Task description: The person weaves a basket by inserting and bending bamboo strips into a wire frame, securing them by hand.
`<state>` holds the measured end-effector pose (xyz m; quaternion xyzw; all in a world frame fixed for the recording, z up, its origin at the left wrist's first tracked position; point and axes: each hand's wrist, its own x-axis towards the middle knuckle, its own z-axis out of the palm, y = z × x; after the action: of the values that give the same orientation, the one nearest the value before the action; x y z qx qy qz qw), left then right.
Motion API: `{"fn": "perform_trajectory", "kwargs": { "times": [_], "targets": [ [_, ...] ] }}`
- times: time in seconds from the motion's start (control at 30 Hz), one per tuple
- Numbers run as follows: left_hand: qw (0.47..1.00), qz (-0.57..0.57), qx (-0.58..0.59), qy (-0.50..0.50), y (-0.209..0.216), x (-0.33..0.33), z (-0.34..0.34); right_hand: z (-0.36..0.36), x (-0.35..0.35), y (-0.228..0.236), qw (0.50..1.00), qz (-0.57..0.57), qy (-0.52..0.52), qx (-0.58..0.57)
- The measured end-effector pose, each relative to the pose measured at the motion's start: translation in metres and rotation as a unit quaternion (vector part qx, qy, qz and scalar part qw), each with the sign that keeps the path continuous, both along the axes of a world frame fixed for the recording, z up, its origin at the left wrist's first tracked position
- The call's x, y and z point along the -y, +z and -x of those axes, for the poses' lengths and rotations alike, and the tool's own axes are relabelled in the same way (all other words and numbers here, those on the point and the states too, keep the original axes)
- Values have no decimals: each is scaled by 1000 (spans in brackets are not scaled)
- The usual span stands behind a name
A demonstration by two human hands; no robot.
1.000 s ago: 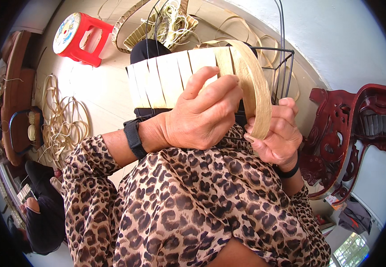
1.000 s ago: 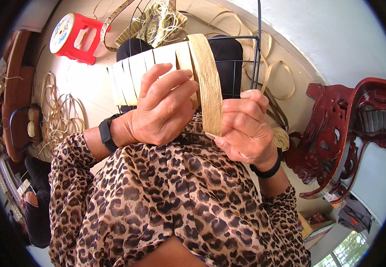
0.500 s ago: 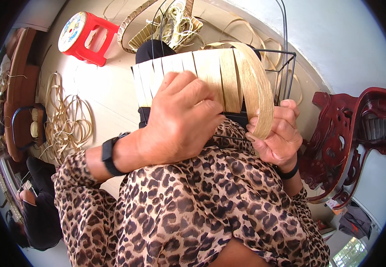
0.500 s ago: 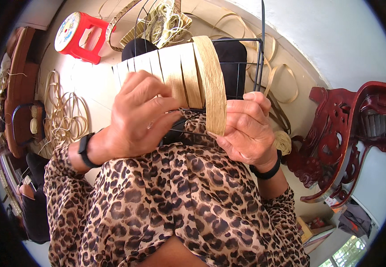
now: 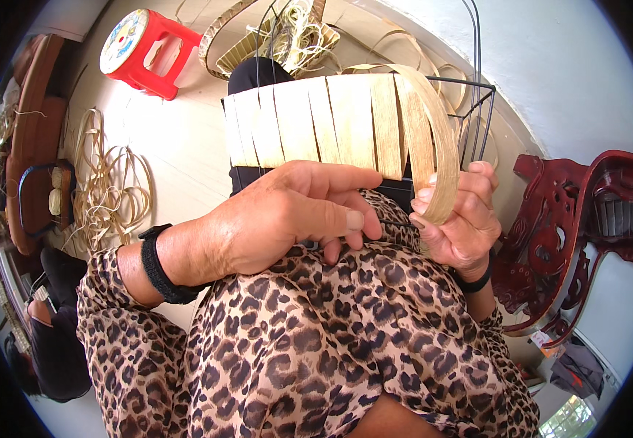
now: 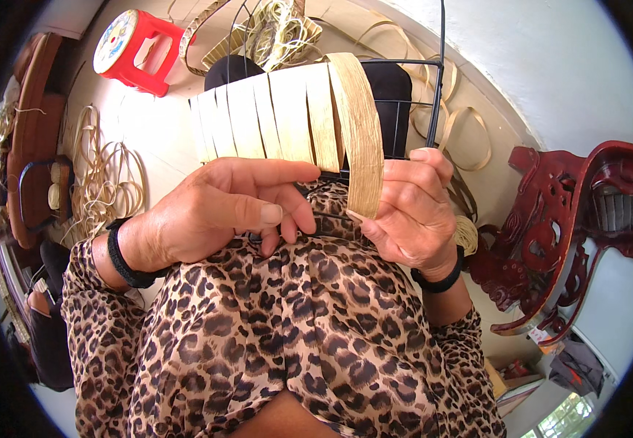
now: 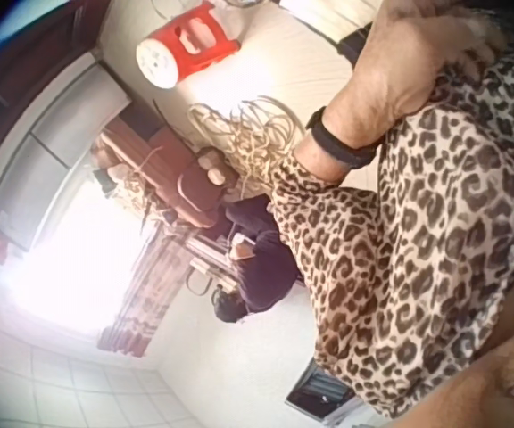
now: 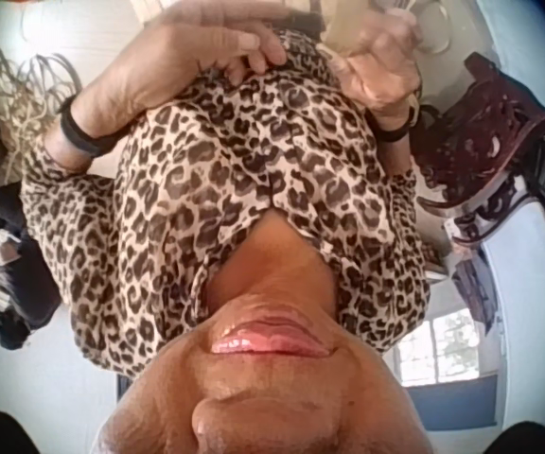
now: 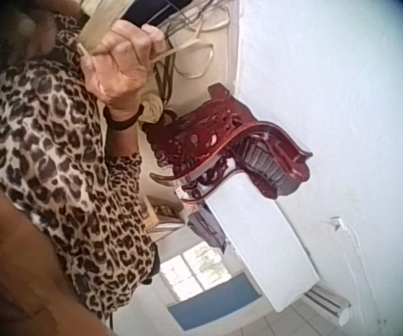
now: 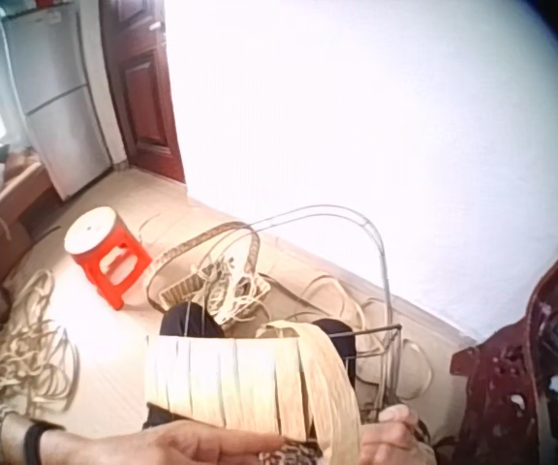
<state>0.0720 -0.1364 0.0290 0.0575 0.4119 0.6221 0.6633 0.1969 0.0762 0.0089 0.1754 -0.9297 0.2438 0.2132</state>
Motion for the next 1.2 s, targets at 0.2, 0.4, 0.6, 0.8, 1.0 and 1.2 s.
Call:
{"fn": "perform_trajectory", "kwargs": {
  "times": [0.2,0.4,0.6,0.8,1.0,1.2],
  "targets": [
    [999,-15,17,26,3,-1,0,0,1,0,1000,-5,2,-15],
    [999,0,33,20,14,-3,-1,-1,2,0,1000,0,5,-14],
    [999,-8,42,20,9,-7,0,-2,2,1,1000,12,2,-19],
    [998,-36,57,18,10,-5,-2,-1,3,2,1000,15,6,-19],
    [999,31,-24,-6,10,15,-5,-4,1,1,999,33,6,-13],
    [995,21,70,66,1,20,-4,-5,-1,4,999,33,11,-8]
  ]
}}
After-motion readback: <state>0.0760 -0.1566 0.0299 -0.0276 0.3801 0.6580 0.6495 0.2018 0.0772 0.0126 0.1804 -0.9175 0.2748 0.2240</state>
